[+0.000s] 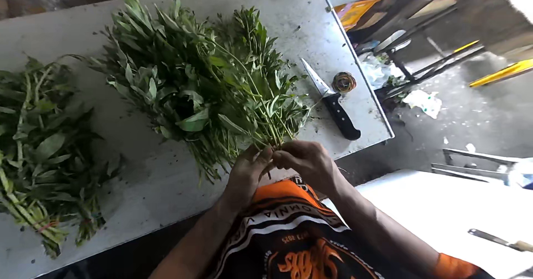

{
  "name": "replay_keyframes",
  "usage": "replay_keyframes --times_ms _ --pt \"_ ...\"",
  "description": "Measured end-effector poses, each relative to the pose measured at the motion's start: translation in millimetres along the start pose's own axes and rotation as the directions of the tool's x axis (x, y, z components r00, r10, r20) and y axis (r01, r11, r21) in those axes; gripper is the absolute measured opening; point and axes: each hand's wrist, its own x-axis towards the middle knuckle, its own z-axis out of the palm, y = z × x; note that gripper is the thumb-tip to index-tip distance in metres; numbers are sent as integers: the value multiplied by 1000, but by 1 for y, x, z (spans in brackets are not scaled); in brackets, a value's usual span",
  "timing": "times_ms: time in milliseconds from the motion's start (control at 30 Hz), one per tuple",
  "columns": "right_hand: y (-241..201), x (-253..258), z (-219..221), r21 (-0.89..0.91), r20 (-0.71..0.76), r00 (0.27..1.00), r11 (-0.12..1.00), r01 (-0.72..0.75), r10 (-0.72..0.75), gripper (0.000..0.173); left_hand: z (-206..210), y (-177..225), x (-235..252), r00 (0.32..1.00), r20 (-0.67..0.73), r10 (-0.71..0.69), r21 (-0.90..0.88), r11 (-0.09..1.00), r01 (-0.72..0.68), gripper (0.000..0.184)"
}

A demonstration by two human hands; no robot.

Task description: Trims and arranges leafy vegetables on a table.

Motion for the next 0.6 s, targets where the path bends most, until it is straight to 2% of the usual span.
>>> replay_keyframes --times_ms 67,167,300,367,433,533,600 --pt "-1 1 -5 185 66 997 982 -49 38 23 -2 2 0 1000 17 23 0 1000 -23 23" --pt "-1 2 -9 257 136 989 961 -97 64 21 -4 3 2 1000 26 -5 -28 1000 6 19" --pt "4 0 -2 78 -6 999 996 46 -45 22 -6 2 3 1000 -25 10 36 999 -9 16" --pt "-1 -2 3 -45 -121 991 998 49 -54 18 -7 0 4 999 -41 34 97 995 -30 14" --pt "-8 -4 4 -49 -199 978 998 50 -59 12 -5 -1 4 998 -55 35 132 991 -28 12" --pt "-15 -5 -3 -15 -185 979 996 89 -90 10 -3 0 5 996 -84 1 113 994 8 14" --pt "-18 -6 -9 -73 -76 996 997 40 -45 15 -1 -2 5 995 -98 1 68 998 6 14"
